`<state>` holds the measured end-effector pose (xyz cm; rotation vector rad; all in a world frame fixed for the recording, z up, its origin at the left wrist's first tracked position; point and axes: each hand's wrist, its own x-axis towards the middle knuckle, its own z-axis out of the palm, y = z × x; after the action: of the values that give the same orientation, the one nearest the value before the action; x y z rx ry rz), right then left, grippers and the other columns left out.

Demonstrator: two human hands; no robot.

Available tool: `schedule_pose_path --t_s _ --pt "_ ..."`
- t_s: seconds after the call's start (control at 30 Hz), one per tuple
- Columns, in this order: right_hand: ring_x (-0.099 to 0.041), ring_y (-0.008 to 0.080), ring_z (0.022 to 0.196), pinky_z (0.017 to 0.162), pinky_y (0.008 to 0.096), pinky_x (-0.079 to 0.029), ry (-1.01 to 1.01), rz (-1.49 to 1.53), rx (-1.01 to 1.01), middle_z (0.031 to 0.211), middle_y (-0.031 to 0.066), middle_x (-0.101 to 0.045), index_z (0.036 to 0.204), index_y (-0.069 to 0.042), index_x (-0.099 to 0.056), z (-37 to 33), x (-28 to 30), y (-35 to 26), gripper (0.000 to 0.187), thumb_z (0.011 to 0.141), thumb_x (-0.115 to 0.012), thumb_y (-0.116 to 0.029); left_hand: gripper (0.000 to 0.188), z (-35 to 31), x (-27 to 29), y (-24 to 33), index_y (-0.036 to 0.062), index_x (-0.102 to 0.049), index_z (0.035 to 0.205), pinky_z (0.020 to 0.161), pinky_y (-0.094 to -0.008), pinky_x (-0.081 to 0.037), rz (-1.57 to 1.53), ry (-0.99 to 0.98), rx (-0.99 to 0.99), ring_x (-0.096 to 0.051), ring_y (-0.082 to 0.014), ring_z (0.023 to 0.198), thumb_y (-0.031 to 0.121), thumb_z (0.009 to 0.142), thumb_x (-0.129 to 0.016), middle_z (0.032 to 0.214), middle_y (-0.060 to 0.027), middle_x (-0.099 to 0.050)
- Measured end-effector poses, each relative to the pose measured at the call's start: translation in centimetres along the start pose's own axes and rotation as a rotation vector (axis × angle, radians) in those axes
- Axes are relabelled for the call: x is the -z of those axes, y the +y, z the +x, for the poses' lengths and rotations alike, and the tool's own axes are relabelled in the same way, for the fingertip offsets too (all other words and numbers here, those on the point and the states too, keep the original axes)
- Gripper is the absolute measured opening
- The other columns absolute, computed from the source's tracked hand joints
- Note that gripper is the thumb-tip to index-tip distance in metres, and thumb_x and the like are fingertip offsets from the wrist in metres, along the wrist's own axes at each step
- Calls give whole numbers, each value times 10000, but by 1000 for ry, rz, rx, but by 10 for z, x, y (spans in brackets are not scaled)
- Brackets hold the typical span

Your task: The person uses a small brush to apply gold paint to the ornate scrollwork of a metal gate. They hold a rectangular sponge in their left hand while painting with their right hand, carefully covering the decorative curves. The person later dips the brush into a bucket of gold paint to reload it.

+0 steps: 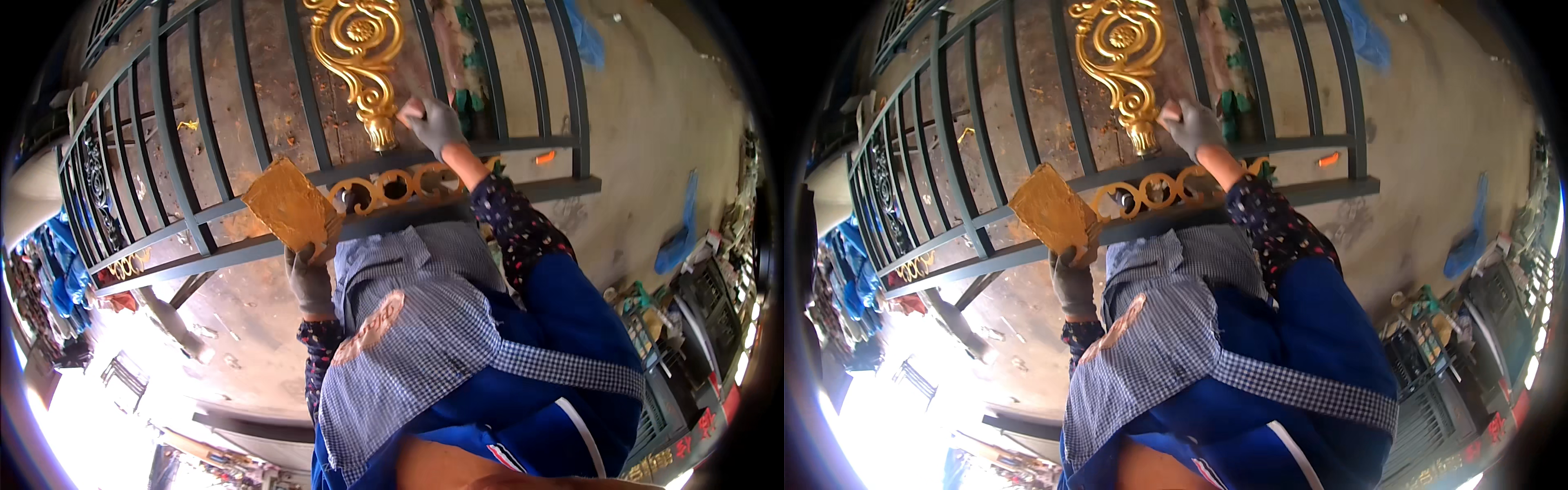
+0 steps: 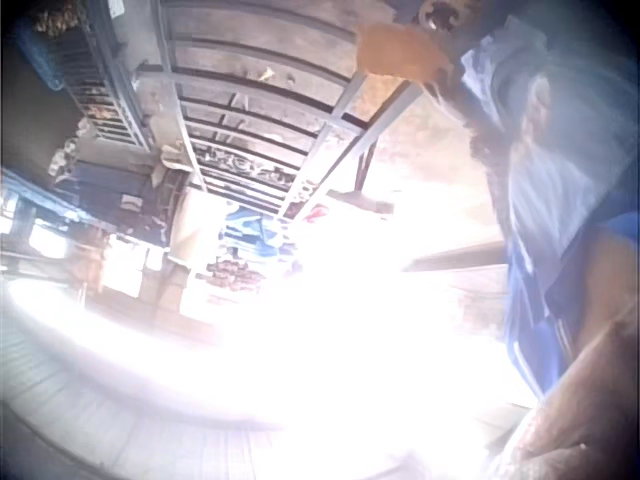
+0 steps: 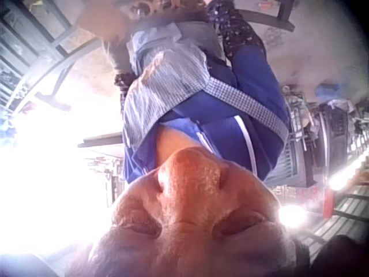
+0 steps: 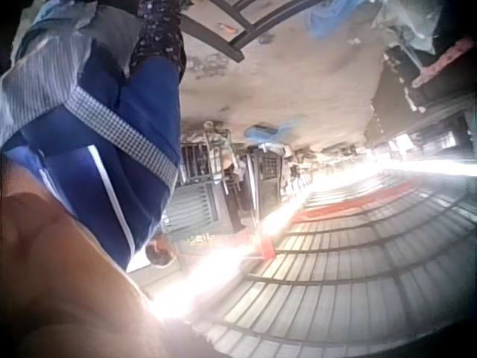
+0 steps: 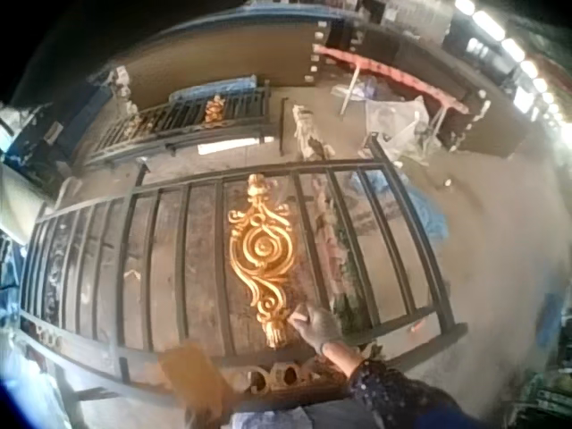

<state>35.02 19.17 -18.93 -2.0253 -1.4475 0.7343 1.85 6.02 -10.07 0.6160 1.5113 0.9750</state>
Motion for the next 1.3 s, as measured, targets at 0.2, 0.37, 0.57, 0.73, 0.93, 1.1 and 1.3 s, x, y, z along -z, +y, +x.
schedule_pose_path --t_s 0.2,0.37,0.57,0.73,0.93,1.1,1.3 --pt "-650 409 946 801 463 -513 -31 -23 -202 945 210 -688 992 -54 -656 -7 -19 -3 289 823 -702 -285 516 2 -9 14 4 -486 1353 987 -359 -471 -328 -47 161 -560 -257 1182 96 856 -591 1285 -133 -565" --pt "-683 314 938 801 415 -521 -40 123 -404 921 169 -708 1048 -65 -642 3 -1 -8 282 850 -691 -260 525 0 -7 16 9 -485 1354 975 -366 -484 -239 -3 153 -564 -255 1168 101 852 -607 1282 -125 -559" --pt "-642 142 777 696 303 -489 -288 345 -436 808 107 -680 908 -21 -665 1 -39 26 181 856 -666 -194 501 7 -17 26 9 -493 1335 967 -390 -504 -227 -70 161 -581 -261 1143 91 854 -605 1253 -131 -572" --pt "-678 245 884 765 355 -503 -210 312 -519 890 159 -696 941 -29 -674 6 19 -20 212 824 -681 -206 503 6 -11 20 20 -498 1330 972 -408 -505 155 -86 -23 -587 -281 1134 98 846 -612 1247 -138 -577" --pt "-673 334 942 798 393 -501 -228 126 -438 933 191 -691 998 -40 -665 -1 -16 10 252 796 -674 -192 504 6 -29 39 24 -505 1325 971 -420 -509 -195 -107 157 -587 -292 1136 115 842 -614 1248 -139 -578" --pt "-663 346 985 815 421 -513 -218 257 -525 984 197 -685 975 -48 -652 8 4 -17 251 839 -657 -259 496 4 -25 35 21 -508 1321 974 -409 -498 -133 -96 119 -580 -289 1145 127 847 -609 1251 -142 -572" --pt "-654 323 1048 891 414 -506 -360 6 -324 1100 207 -674 1190 -58 -641 4 0 -2 437 808 -743 -244 487 8 -22 31 19 -519 1312 984 -379 -473 -214 -121 146 -564 -256 1147 124 846 -612 1251 -127 -571"
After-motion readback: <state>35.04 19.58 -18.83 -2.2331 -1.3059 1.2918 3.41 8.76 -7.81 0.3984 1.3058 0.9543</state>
